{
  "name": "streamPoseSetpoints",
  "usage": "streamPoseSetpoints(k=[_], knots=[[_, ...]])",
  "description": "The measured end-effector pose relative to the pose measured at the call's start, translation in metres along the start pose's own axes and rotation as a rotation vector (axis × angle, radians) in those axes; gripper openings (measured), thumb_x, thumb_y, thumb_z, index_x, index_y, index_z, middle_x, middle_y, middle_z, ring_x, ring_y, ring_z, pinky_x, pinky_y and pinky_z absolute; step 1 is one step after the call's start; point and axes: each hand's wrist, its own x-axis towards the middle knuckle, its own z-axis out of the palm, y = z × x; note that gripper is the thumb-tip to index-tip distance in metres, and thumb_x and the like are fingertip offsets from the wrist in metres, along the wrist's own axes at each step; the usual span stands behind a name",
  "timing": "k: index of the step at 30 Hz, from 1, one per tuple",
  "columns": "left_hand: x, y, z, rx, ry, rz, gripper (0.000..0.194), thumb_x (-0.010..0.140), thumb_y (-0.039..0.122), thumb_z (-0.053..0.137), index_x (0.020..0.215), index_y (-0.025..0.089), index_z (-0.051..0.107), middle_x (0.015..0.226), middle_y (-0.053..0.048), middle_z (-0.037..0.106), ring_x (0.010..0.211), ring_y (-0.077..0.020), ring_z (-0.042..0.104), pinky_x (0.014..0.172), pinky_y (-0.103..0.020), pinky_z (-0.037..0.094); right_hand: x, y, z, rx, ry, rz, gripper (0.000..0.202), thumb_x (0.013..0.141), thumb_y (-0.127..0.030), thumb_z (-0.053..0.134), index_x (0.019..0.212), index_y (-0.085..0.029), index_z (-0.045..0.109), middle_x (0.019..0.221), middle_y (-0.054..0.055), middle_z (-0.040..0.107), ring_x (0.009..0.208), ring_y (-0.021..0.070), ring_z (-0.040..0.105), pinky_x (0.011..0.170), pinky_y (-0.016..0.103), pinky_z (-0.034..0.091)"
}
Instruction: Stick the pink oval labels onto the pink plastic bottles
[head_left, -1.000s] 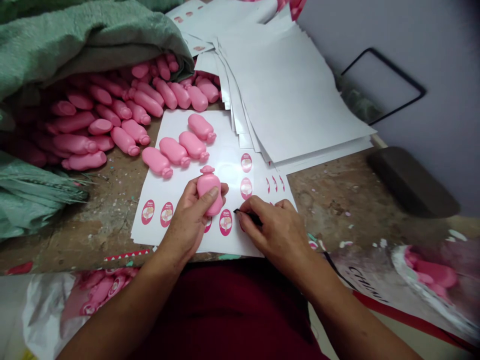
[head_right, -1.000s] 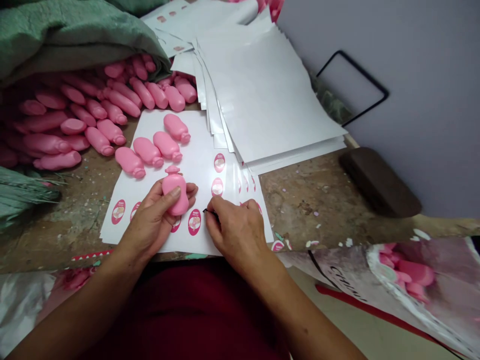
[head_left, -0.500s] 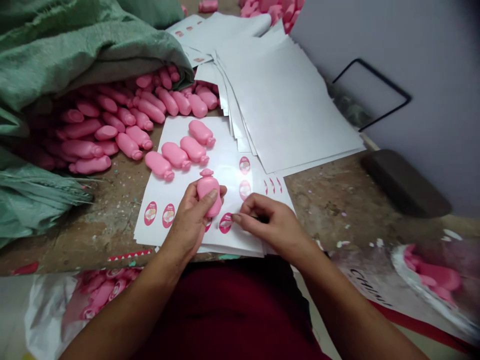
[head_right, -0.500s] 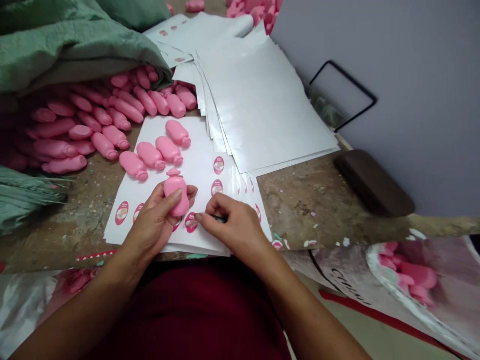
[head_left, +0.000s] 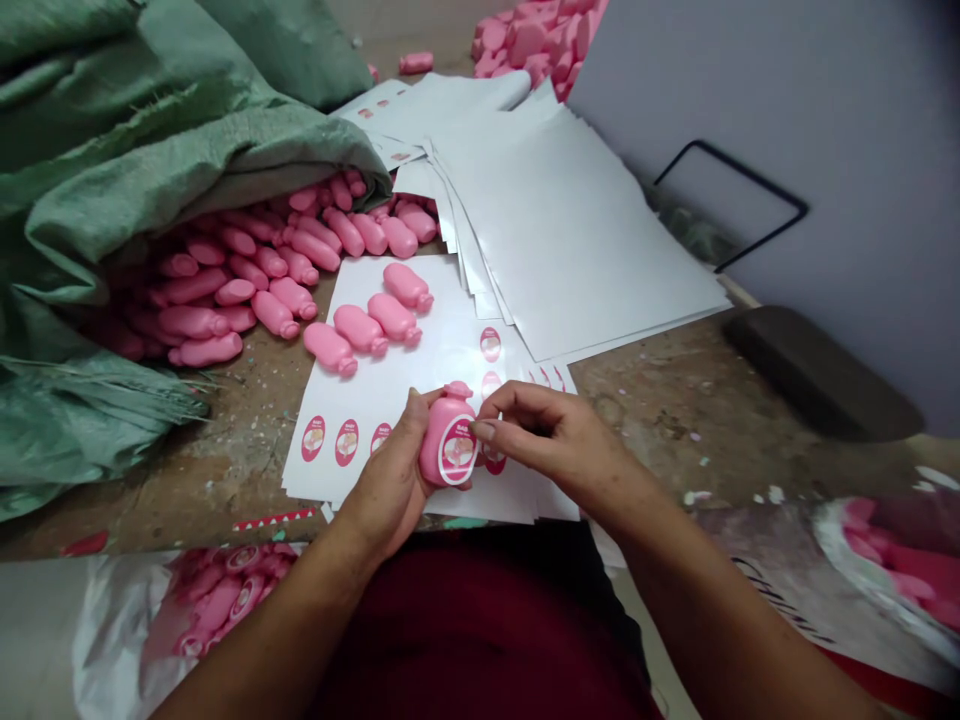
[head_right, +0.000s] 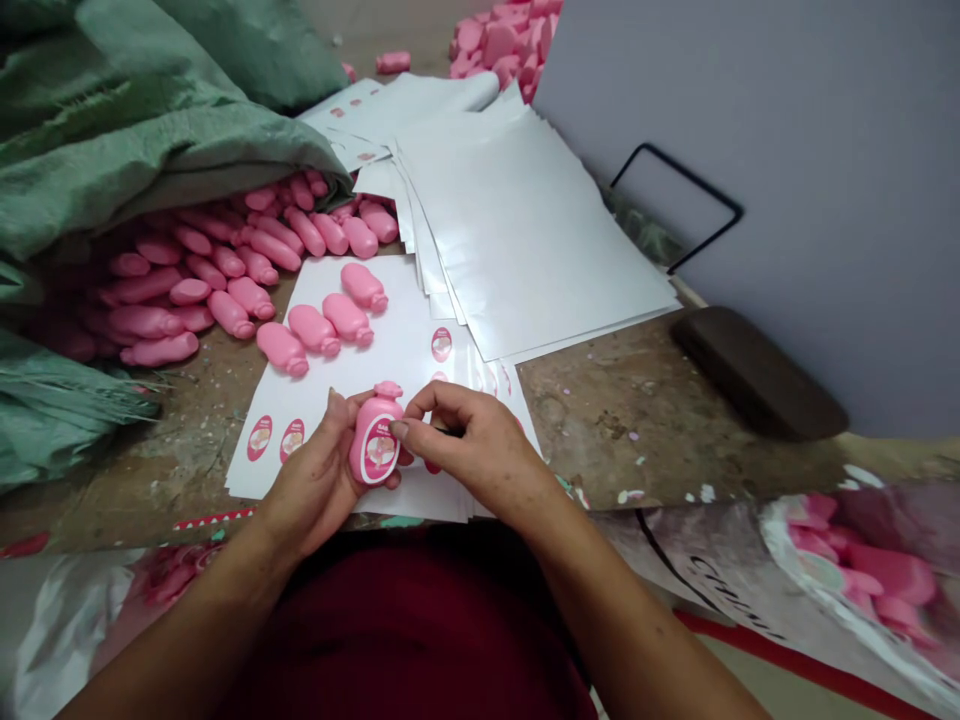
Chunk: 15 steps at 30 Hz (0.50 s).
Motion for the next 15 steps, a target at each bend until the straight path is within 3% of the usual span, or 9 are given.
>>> streamPoseSetpoints(k=[9, 15], knots=[[-0.0028, -0.0016, 0.0018, 0.032, 0.012, 0.035, 0.057, 0.082, 0.068, 0.062, 0.114, 0.02, 0.063, 0.109, -0.009, 0.069, 0.102, -0.0234, 0.065, 0.069, -0.028, 0.055, 0.0037, 0.0031, 0.0036, 0.065, -0.006, 0.041, 0.037, 0.071, -0.052, 0.077, 0.07, -0.02, 0.058, 0.058, -0.003, 0.061, 0.052, 0.0113, 0.053, 0.052, 0.025, 0.041], [-0.0021, -0.0055, -0.0022, 0.069, 0.001, 0.059, 0.054, 0.089, 0.066, 0.054, 0.117, 0.022, 0.062, 0.105, -0.008, 0.068, 0.096, -0.0207, 0.066, 0.066, -0.025, 0.052, 0.004, 0.0052, 0.0042, 0.06, 0.009, 0.034, 0.035, 0.073, -0.05, 0.076, 0.069, -0.02, 0.058, 0.058, -0.004, 0.06, 0.052, 0.0109, 0.052, 0.053, 0.025, 0.041]])
